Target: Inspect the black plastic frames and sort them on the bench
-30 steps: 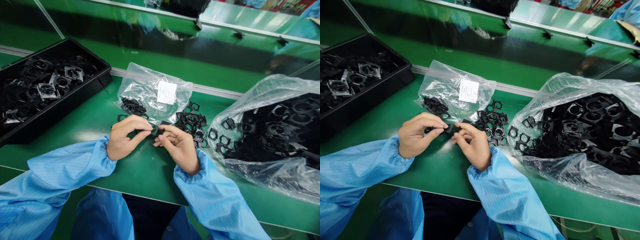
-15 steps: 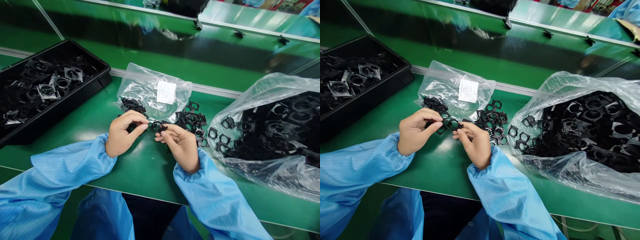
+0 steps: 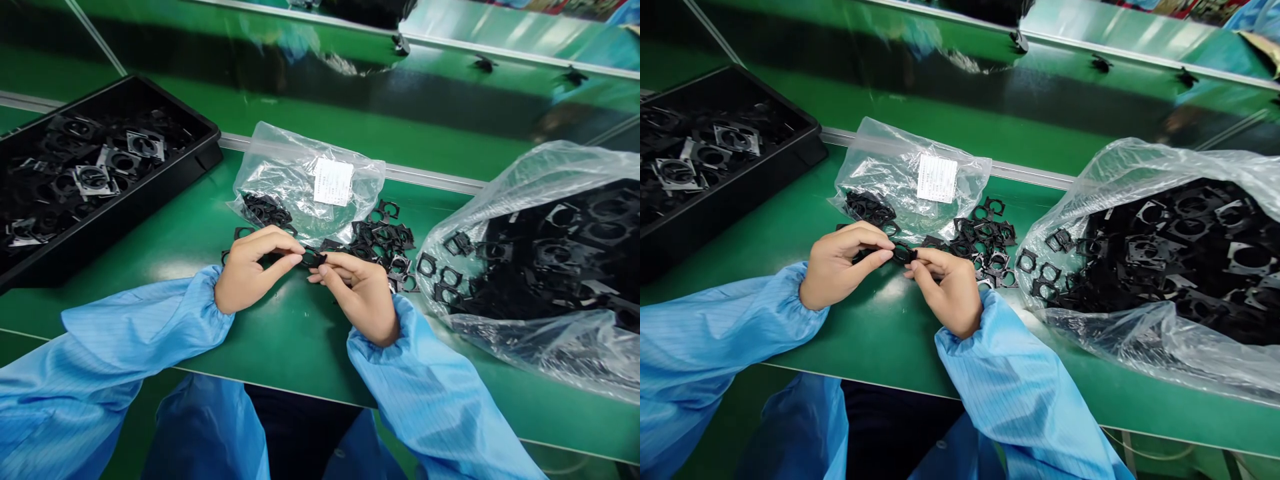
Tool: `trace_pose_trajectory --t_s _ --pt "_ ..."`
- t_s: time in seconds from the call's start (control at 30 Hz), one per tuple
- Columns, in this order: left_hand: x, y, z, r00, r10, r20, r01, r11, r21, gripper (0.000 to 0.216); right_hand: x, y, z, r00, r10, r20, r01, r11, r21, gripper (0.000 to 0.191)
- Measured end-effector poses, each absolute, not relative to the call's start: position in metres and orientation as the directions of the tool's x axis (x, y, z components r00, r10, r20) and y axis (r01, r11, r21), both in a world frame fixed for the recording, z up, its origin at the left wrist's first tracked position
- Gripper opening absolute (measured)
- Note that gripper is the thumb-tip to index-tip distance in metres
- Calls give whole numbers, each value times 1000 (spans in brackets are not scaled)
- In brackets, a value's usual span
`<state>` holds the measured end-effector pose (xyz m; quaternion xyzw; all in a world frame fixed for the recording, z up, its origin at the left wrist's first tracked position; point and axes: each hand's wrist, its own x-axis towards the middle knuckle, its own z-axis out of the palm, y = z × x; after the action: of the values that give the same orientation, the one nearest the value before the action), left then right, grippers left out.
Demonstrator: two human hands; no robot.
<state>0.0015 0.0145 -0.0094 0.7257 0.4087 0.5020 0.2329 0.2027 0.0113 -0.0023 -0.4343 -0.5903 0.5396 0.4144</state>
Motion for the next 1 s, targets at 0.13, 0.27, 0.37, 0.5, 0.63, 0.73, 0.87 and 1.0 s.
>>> trace_pose_trajectory --t_s 0.13,0.27,0.37,0.5,0.63,0.73,0.87,1.0 --pt "2 14 -9 160 828 537 400 -552 732 7 204 11 0 -301 953 25 96 56 -994 17" --pt "2 13 -9 145 833 534 418 -541 730 5 203 11 -1 -311 949 43 98 77 -992 16" --pt "3 12 -9 134 837 531 432 -531 728 5 203 11 -2 -309 950 43 101 78 -992 17" --pt "3 13 -9 136 834 534 444 -533 720 4 202 11 -2 -304 952 35 106 70 -992 19" --pt "1 13 -9 148 829 539 445 -542 712 4 203 10 -2 -309 950 40 109 78 -991 19" --pt "1 13 -10 131 834 537 441 -534 722 4 203 9 -1 -313 949 39 123 81 -989 18" --pt "2 12 -10 118 846 521 425 -517 743 4 203 10 -1 -320 945 61 135 110 -985 16" --pt "4 11 -9 121 857 501 428 -500 753 5 204 10 -2 -332 937 108 149 165 -975 16"
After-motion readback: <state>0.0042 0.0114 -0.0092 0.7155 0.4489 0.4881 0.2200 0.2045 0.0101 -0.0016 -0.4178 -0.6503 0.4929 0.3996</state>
